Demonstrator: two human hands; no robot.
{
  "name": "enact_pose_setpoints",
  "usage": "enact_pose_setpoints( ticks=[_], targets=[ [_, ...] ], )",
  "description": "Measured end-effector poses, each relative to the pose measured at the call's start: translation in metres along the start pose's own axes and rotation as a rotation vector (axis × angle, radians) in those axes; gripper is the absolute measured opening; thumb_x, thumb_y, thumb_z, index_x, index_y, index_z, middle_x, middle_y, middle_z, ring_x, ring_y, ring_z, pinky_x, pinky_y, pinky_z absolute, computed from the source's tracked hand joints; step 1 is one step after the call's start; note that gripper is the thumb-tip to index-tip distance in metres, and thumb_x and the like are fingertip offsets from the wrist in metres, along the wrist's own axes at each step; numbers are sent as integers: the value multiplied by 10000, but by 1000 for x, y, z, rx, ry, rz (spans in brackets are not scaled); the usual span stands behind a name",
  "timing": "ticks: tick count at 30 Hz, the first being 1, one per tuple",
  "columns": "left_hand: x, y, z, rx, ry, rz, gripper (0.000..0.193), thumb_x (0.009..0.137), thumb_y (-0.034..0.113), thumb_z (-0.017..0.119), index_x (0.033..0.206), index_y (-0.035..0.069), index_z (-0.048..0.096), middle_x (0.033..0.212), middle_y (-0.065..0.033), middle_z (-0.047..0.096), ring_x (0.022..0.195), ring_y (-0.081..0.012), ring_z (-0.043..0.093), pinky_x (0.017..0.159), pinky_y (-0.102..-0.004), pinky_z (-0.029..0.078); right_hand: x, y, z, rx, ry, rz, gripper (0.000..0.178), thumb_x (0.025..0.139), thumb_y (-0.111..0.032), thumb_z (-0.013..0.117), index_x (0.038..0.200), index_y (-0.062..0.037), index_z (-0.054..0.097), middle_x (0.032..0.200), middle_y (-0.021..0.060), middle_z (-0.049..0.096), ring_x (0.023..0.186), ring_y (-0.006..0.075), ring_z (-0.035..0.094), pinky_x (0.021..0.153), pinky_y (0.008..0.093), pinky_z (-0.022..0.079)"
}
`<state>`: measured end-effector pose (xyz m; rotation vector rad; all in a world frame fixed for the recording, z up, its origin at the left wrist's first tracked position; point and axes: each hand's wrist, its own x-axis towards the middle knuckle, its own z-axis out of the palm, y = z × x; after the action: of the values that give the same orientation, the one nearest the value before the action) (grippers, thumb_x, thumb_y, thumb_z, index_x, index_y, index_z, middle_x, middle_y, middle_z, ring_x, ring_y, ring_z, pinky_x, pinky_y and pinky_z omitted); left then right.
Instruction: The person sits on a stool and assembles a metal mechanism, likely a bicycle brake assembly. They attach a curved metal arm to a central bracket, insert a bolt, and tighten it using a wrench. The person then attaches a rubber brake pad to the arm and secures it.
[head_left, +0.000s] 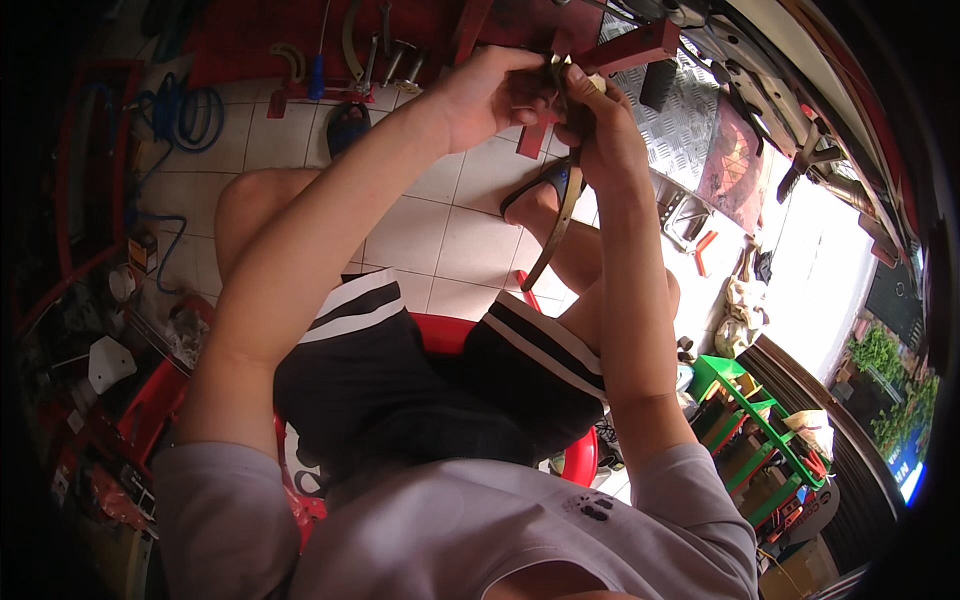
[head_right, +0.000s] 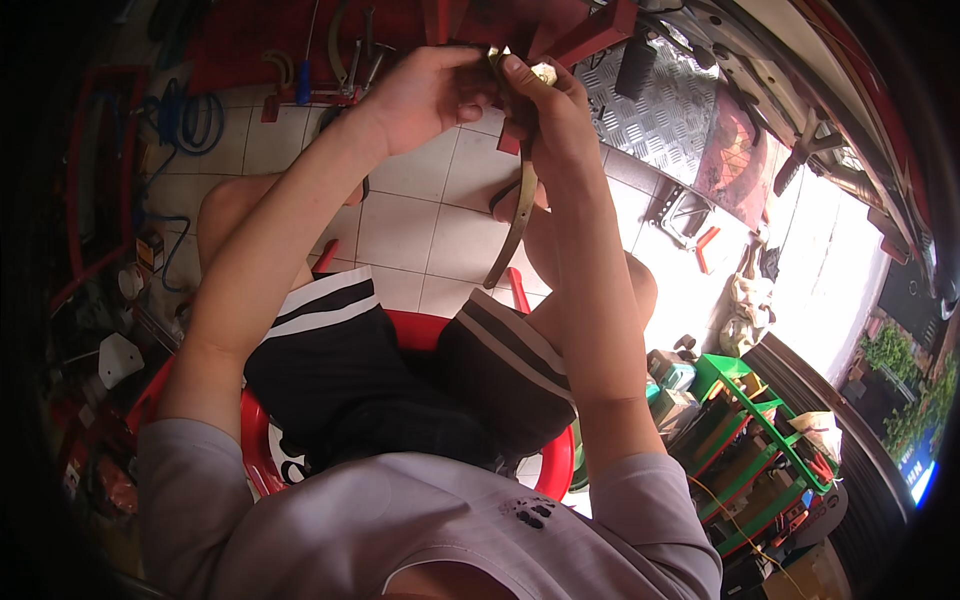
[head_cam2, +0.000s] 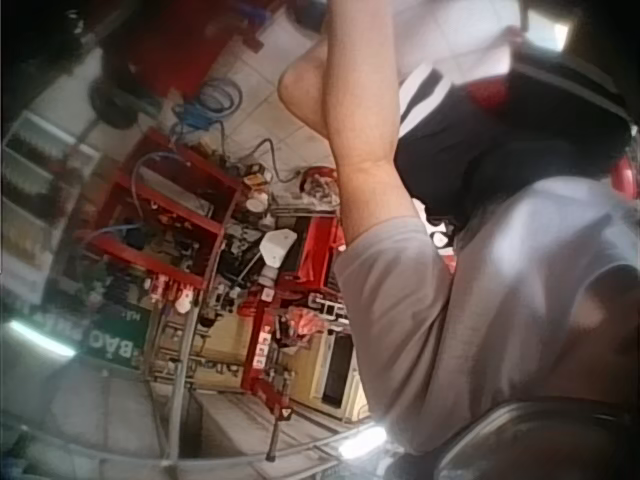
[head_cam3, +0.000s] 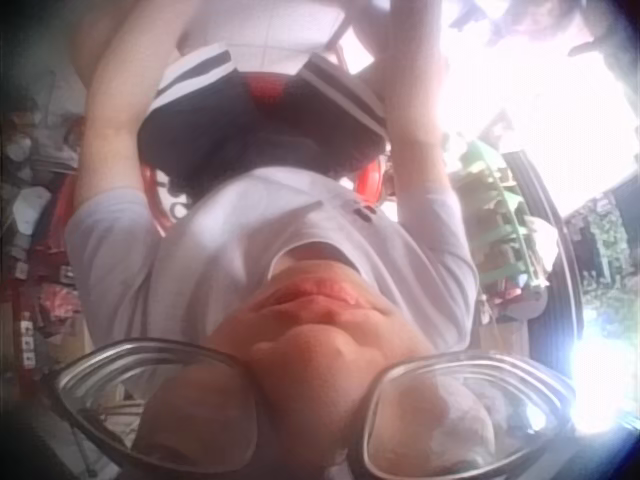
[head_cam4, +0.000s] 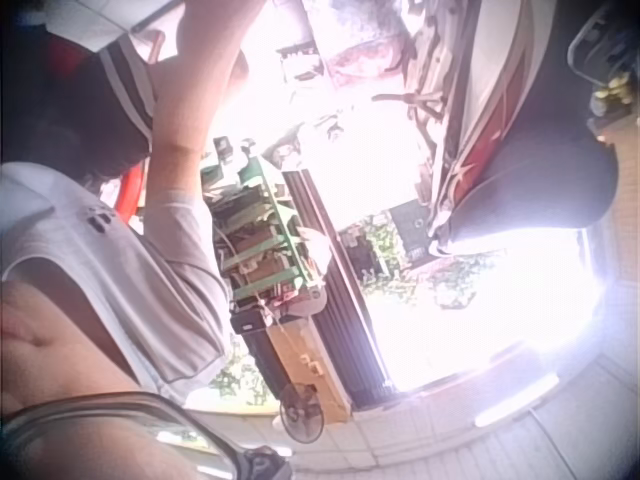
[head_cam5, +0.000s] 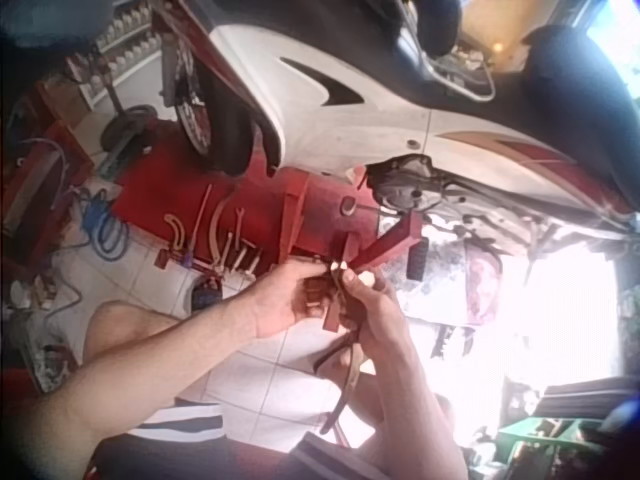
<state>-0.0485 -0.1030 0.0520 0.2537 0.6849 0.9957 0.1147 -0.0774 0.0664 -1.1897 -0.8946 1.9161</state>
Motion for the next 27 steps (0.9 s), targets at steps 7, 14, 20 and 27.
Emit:
enact_pose_setpoints(
  ticks=[7, 14, 20, 27],
  targets=[
    [0, 0, 0, 2, 38, -5, 206, 891, 153, 517, 1006, 5, 601, 884, -51, 606, 748, -130, 543, 608, -252, 436, 1, 0, -3, 31, -3, -19, 175, 842, -172, 685, 828, -63, 548, 672, 1, 550, 544, 65, 493, 436, 214, 380],
    [1, 0, -2, -2, 24, -8, 199, 892, 164, 524, 993, 11, 604, 880, -54, 610, 733, -127, 544, 603, -243, 438, 0, -1, -2, 10, -17, -16, 185, 842, -180, 688, 807, -64, 548, 660, 0, 542, 550, 64, 494, 433, 210, 367],
    [0, 5, -8, -22, -22, -34, 191, 886, 166, 538, 975, 12, 608, 829, -43, 599, 691, -109, 518, 576, -236, 423, 0, -2, -1, 4, -2, -17, 188, 840, -183, 689, 803, -63, 549, 644, 3, 534, 527, 63, 476, 430, 211, 360],
    [-3, 5, 5, 11, 84, -20, 175, 881, 160, 545, 962, 17, 607, 833, -42, 603, 661, -107, 517, 553, -226, 409, -1, -2, -2, 8, 0, -7, 177, 840, -175, 687, 822, -60, 554, 654, -4, 534, 530, 62, 470, 435, 212, 374]
  ],
)
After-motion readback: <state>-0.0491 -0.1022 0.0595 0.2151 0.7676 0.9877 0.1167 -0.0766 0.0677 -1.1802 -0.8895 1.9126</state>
